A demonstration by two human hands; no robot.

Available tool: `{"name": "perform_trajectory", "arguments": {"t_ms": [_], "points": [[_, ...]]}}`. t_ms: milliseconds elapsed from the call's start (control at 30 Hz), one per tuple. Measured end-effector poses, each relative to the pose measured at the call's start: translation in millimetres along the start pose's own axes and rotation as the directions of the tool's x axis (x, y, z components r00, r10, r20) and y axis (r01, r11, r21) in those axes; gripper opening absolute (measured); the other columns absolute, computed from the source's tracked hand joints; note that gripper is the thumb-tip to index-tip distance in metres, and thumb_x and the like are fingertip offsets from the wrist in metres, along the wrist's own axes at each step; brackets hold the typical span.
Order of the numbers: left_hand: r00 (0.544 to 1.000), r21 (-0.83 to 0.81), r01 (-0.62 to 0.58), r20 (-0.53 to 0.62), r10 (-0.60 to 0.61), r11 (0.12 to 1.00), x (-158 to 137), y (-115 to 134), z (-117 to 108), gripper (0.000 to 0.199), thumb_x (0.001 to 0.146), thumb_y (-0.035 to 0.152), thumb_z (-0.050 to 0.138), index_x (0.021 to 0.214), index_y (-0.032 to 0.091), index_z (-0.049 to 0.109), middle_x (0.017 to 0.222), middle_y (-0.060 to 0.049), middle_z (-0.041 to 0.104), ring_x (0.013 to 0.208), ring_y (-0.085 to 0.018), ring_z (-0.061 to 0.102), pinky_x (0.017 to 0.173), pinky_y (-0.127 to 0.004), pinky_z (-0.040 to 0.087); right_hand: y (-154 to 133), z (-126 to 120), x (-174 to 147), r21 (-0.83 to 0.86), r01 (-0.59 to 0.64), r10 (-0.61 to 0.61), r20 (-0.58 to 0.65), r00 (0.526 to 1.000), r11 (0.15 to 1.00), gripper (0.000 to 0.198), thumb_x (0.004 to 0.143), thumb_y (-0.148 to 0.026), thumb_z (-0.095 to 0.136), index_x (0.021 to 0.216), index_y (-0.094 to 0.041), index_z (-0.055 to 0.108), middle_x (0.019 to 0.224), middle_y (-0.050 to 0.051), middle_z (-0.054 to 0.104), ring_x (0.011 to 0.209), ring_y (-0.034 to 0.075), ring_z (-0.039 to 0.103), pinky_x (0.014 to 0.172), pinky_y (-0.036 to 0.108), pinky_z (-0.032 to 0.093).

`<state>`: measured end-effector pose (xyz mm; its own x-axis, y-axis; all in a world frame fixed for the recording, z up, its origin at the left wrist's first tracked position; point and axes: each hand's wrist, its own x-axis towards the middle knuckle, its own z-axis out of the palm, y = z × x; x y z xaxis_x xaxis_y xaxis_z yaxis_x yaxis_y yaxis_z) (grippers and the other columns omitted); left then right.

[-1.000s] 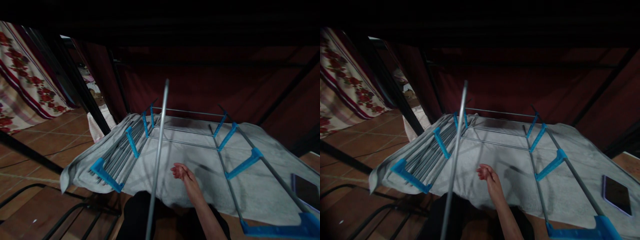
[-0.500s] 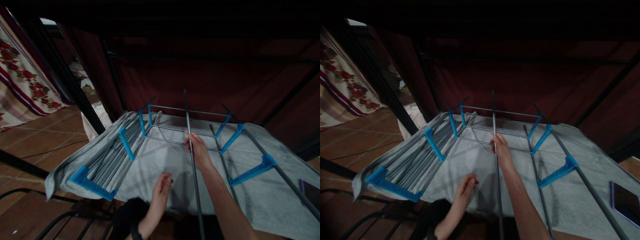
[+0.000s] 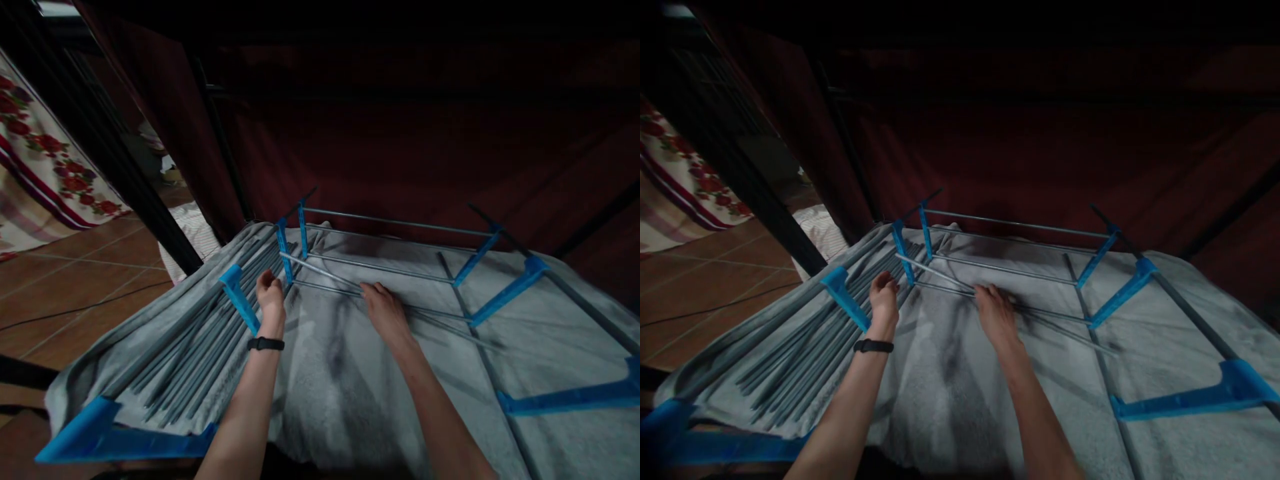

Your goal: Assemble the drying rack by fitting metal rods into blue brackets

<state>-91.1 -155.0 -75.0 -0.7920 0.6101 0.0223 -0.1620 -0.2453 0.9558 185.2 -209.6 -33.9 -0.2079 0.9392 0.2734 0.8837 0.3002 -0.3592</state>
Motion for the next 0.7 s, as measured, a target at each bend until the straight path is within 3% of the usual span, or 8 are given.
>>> {"name": "perform_trajectory", "arguments": {"t_ms": [167,267,367,567,700], "points": [[0.998,0.014,-0.055,0.034,0.055,0.998,-3,1,10,0.044,0.071,0.006,0.06,0.114,0.018,0.061,0.129,-0.012,0.061,0.121,-0.022,0.059,0.11,-0.039,0.044,17,20,2,-0.211,0.012,-0.013,-0.003,1.0,0.977,0.04,0.101,-0.015,0.042,0.133,-0.025,0.063,0.113,0.009,0.067,0.105,0.023,0.057,0.092,0.035,0.037],[0.997,0.014,0.053,0.056,-0.054,0.998,-6,-2,14,0.046,0.072,0.005,0.061,0.116,0.018,0.062,0.134,-0.014,0.059,0.126,-0.025,0.057,0.111,-0.042,0.044,28,20,8,-0.234,0.011,-0.02,-0.037,0.999,0.972,0.041,0.1,-0.015,0.043,0.134,-0.026,0.062,0.109,0.009,0.065,0.104,0.023,0.055,0.092,0.036,0.036],[0.982,-0.003,0.187,0.032,-0.187,0.982,-9,-3,19,0.041,0.072,0.007,0.063,0.112,0.019,0.062,0.129,-0.012,0.06,0.12,-0.025,0.06,0.107,-0.045,0.047,37,18,15,-0.238,0.035,-0.044,-0.036,0.998,0.971,0.041,0.1,-0.015,0.044,0.135,-0.027,0.062,0.108,0.008,0.064,0.104,0.023,0.053,0.093,0.036,0.035],[0.966,-0.052,0.257,0.036,-0.256,0.965,-17,3,22,0.035,0.065,0.004,0.065,0.096,0.019,0.06,0.103,-0.002,0.061,0.092,-0.016,0.063,0.102,-0.042,0.052,37,24,25,-0.221,0.096,-0.09,0.039,0.995,0.971,0.042,0.102,-0.016,0.041,0.138,-0.028,0.059,0.114,0.008,0.063,0.107,0.022,0.052,0.095,0.035,0.037],[0.944,-0.051,0.318,0.106,-0.312,0.947,-19,10,12,0.045,0.064,0.004,0.064,0.102,0.022,0.05,0.091,0.001,0.06,0.086,-0.015,0.063,0.088,-0.043,0.058,21,38,29,-0.213,0.183,-0.18,0.03,0.983,0.96,0.039,0.102,-0.017,0.043,0.136,-0.027,0.059,0.113,0.006,0.063,0.105,0.022,0.052,0.094,0.036,0.039]]}}
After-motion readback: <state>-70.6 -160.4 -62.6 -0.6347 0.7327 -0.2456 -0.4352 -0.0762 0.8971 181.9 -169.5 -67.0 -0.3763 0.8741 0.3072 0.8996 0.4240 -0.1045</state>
